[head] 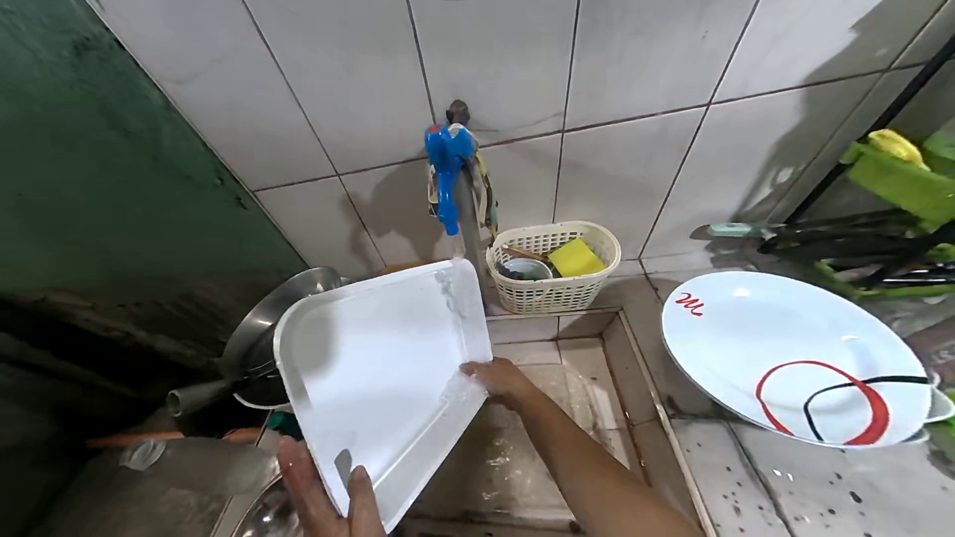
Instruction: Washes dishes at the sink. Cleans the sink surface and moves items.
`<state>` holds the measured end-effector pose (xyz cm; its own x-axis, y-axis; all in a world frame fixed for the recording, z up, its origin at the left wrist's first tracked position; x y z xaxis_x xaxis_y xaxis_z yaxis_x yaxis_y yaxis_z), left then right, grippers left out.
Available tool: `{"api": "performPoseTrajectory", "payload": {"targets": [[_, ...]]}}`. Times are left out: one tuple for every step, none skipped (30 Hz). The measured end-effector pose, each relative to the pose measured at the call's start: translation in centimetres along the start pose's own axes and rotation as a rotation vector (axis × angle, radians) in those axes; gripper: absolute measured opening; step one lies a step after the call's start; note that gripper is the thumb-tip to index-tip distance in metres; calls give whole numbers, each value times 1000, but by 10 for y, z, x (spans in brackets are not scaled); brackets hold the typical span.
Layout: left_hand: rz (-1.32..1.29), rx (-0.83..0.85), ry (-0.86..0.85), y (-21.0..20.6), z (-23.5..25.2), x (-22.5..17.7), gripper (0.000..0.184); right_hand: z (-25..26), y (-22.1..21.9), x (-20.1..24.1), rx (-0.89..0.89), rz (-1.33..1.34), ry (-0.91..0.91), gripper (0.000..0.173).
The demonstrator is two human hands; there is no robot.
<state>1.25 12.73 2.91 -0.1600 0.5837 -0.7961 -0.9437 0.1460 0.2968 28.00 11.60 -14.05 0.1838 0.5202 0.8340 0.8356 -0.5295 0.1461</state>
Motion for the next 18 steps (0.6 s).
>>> {"api": "performPoseTrajectory", "payload": {"targets": [[-23, -3, -19, -4, -1, 1, 72, 4, -2, -1, -26, 101, 9, 47], [-25, -3, -31, -8, -3, 2, 70, 8, -3, -1, -46, 210, 13, 46], [8, 5, -48, -10, -4, 2, 69, 9, -3, 2, -52, 295, 13, 46], [54, 18, -77, -12, -6, 1, 67, 8, -3, 6, -30, 337, 22, 47], [97, 36, -113, -13, -7, 0, 66, 6, -4, 8, 13, 333, 43, 48], [128, 52, -155, -13, -9, 1, 65, 3, -4, 8, 61, 275, 57, 50], [145, 72, -216, -12, -11, 3, 63, 2, -3, 6, 101, 186, 54, 51], [157, 105, -286, -11, -13, 5, 61, 1, -2, 3, 130, 94, 50, 50], [165, 151, -352, -10, -16, 6, 59, -1, 0, 0, 144, 25, 43, 49], [161, 194, -408, -10, -17, 6, 58, -5, 2, 0, 134, -13, 32, 48], [153, 234, -451, -10, -18, 4, 54, -12, 5, 1, 90, -8, 30, 46], [133, 264, -494, -12, -18, 2, 51, -26, 10, 8, 37, 47, 35, 43], [120, 290, -533, -14, -19, -1, 48, -42, 15, 18, -6, 123, 35, 42], [117, 306, -566, -14, -19, -5, 46, -53, 22, 27, -34, 195, 29, 42], [123, 307, -584, -15, -19, -9, 45, -59, 28, 32, -74, 278, 36, 41], [121, 302, -573, -14, -19, -12, 44, -59, 34, 32, -141, 362, 70, 39], [103, 298, -532, -14, -18, -14, 43, -54, 40, 26, -232, 440, 140, 39], [63, 296, -468, -14, -16, -15, 46, -45, 49, 17, -331, 490, 233, 39]]}}
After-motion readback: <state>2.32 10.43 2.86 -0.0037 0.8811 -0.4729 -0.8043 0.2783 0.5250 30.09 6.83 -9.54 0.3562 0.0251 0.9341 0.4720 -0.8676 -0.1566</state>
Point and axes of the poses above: each hand's wrist, its own z-axis towards the middle knuckle, its own y-axis out of the back of the hand, x = y × z, the point moved 5 cm from there along z, towards the middle knuckle, and after that the axes turned 8 degrees about -z, right-handed, at the moved point
